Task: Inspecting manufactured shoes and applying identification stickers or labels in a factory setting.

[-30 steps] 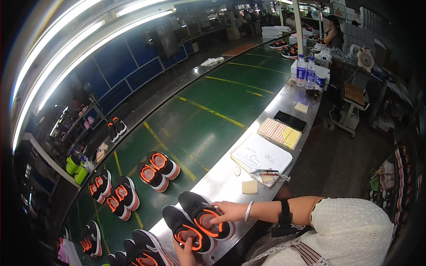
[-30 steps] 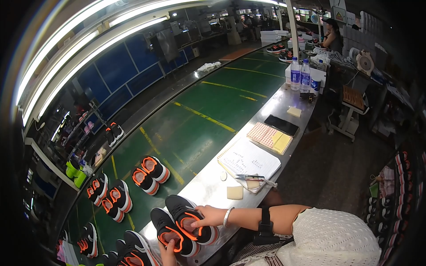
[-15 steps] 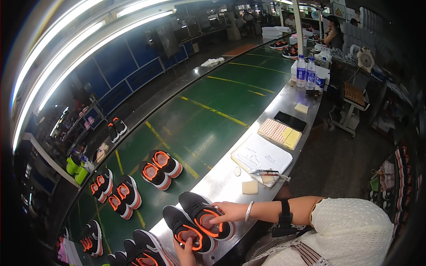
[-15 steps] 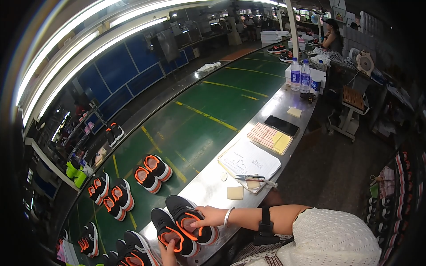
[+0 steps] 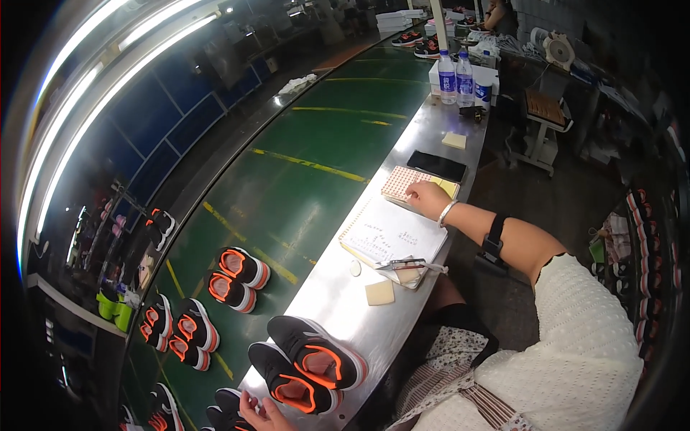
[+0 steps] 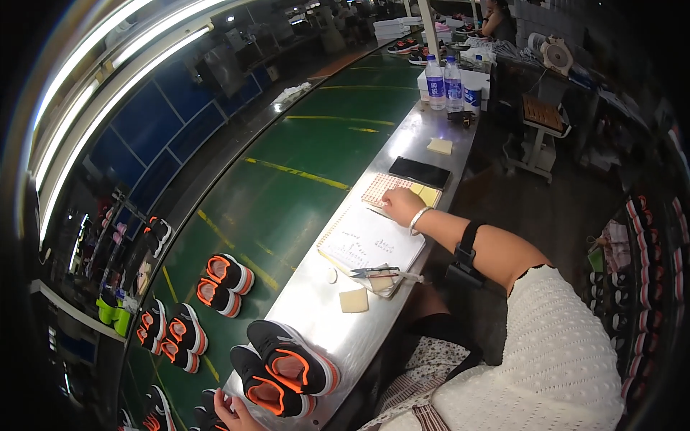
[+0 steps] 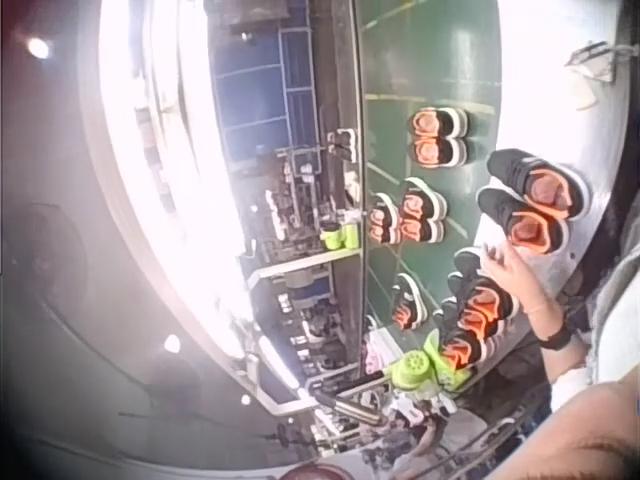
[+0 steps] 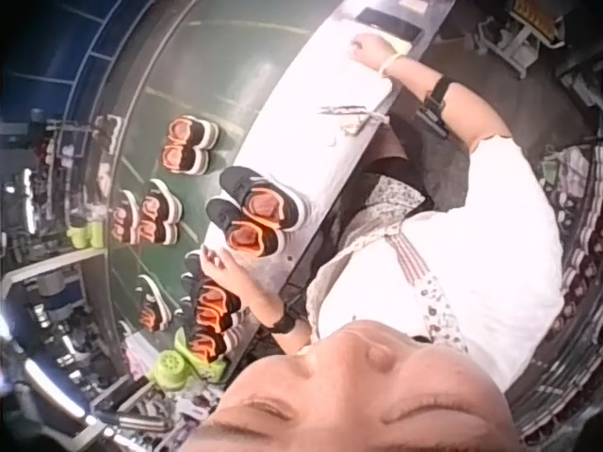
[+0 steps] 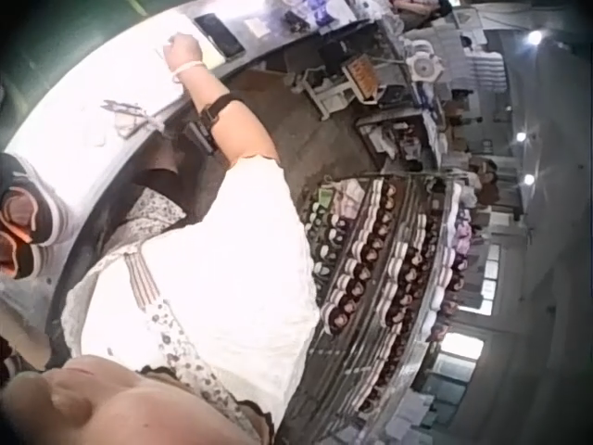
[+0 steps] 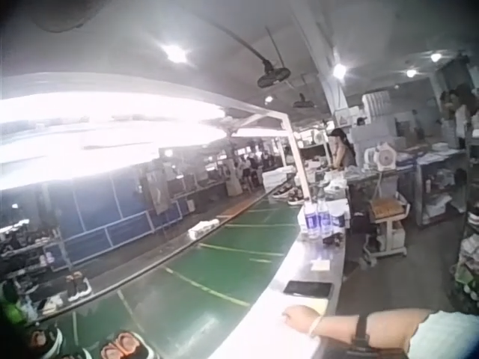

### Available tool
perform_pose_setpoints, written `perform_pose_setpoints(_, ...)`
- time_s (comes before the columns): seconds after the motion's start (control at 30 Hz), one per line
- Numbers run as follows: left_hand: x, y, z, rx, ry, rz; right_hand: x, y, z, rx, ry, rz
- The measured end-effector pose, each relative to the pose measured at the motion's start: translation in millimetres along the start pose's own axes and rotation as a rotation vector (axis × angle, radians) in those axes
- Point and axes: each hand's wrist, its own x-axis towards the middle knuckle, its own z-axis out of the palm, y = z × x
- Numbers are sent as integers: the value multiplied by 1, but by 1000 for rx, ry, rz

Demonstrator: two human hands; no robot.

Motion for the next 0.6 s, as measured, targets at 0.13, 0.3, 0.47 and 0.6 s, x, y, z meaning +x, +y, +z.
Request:
perform_pose_setpoints(0.13,11,101,17,-156,-353,303,27,32,-4,-174,-122,-23)
perform_pose_setpoints(0.3,29,189,91,172,-713,872,41,32,9,-378,-275,-76)
perform_pose_setpoints(0.47,38,212,222,358,-918,1136,48,28,8,-439,-352,-70)
perform_pose_setpoints(0.6,31,211,325,507,-924,1303,52,31,4,-345,-385,-73)
